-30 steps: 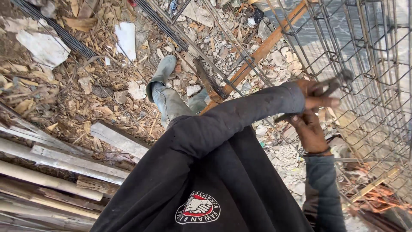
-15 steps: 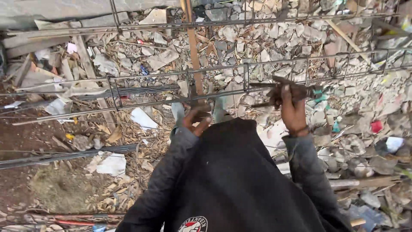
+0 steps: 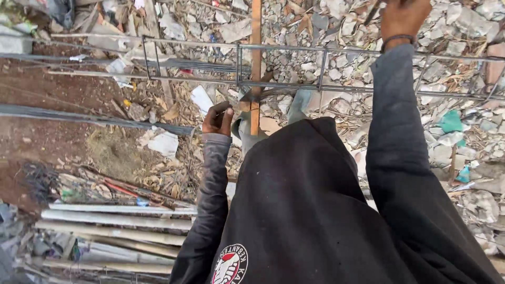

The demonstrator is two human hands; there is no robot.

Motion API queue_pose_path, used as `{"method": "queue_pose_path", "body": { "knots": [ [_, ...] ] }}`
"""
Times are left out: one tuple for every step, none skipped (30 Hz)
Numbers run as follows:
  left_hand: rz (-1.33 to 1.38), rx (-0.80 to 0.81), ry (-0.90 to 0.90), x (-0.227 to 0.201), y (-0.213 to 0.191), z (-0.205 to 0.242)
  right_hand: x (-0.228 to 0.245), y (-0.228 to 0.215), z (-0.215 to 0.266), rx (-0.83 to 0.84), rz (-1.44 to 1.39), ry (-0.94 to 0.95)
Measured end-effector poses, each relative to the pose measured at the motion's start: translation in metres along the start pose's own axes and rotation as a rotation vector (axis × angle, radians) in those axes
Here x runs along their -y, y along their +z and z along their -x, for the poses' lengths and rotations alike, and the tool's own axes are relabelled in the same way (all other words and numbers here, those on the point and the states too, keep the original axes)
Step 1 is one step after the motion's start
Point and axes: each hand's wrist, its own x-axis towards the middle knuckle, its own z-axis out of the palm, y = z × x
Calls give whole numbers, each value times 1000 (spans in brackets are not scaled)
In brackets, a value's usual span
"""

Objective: The person ties wire around rebar intersections with pliers, twisting and cutting the wire to secure a metal frame on the ground.

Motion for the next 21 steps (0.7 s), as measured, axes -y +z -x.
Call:
{"method": "queue_pose_path", "body": {
  "knots": [
    [16,-123,-51,17,-2,13,26,-3,24,23,40,-144],
    [48,-196,-125,35,-5,29,55,-3,57,70,-2,-232],
    [83,-271,-197,51,-8,46,82,1,94,116,-47,-319],
    [124,-333,-256,65,-6,53,107,9,129,183,-77,-148],
    [71,-353,-280,76,-3,64,129,12,163,349,-39,-49],
    [17,-362,-301,84,1,75,146,14,190,584,-31,-85],
    [-37,-371,-322,88,5,83,155,22,207,792,6,-218],
    [-17,-347,-302,91,11,84,158,33,220,1010,76,-97],
    [3,-323,-284,91,19,82,156,47,229,977,71,-182],
    [27,-292,-267,90,28,81,150,60,233,939,76,-265],
    [-4,-244,-242,86,34,81,144,73,239,852,93,-313],
    [-32,-201,-208,80,38,76,138,89,238,763,106,-371],
    [-61,-158,-174,72,42,71,131,106,231,773,181,-347],
    [-44,-130,-176,65,45,74,126,120,228,790,255,-318],
    [-28,-102,-178,59,47,78,125,127,232,806,330,-288],
    [-4,-72,-165,55,50,73,123,133,235,765,337,-346],
    [-13,-68,-163,51,50,74,123,139,239,724,344,-403],
    [-20,-62,-157,49,49,74,121,144,240,679,353,-462],
    [-27,-57,-151,49,48,74,119,148,240,663,381,-471],
    [-54,-56,-172,51,45,75,116,151,244,652,410,-475],
    [-82,-56,-193,55,42,75,114,155,246,640,438,-479]
  ]
}}
